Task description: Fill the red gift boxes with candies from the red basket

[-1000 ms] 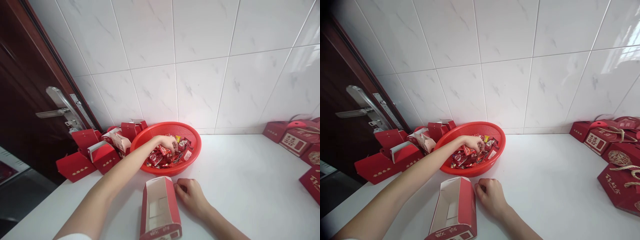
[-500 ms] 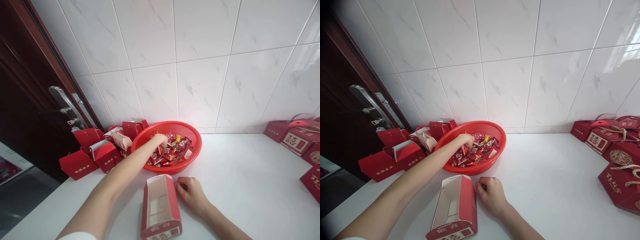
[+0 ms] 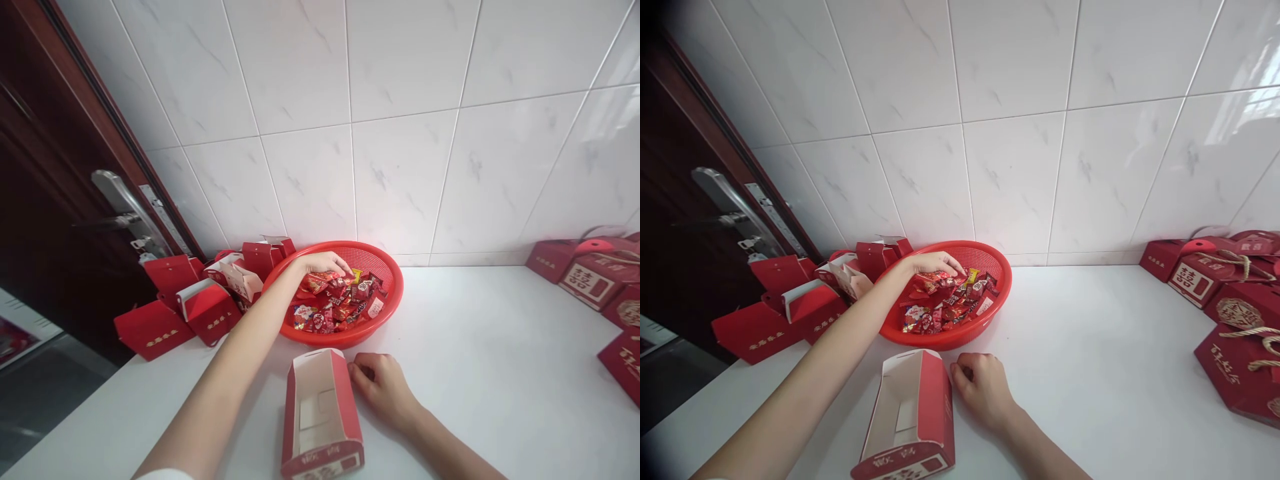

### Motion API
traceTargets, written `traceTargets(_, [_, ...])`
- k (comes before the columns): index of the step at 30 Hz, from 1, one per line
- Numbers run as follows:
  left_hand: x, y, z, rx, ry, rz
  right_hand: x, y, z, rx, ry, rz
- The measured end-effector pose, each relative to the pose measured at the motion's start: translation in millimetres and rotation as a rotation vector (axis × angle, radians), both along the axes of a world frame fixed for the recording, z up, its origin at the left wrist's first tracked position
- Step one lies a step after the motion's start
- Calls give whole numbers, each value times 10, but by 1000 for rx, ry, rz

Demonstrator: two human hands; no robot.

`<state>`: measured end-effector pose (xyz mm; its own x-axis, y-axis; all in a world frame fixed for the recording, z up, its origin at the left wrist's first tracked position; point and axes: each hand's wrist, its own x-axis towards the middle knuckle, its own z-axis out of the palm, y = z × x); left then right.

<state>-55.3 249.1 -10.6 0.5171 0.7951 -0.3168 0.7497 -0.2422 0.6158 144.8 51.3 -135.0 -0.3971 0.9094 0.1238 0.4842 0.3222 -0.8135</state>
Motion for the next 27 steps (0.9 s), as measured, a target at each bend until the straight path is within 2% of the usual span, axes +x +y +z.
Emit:
traceTargets(6, [21, 3, -73, 1, -162, 8, 1, -1, -17, -2, -1, 2])
traceTargets(14, [37, 3, -102, 2, -200, 23, 10, -2, -15, -5, 3, 2])
traceTargets(21, [89, -82, -46, 10, -151, 59, 6, -3, -22, -9, -2, 2])
traceTargets(27, [80, -130, 50, 69, 9, 192, 3, -8, -11, -8, -3, 1])
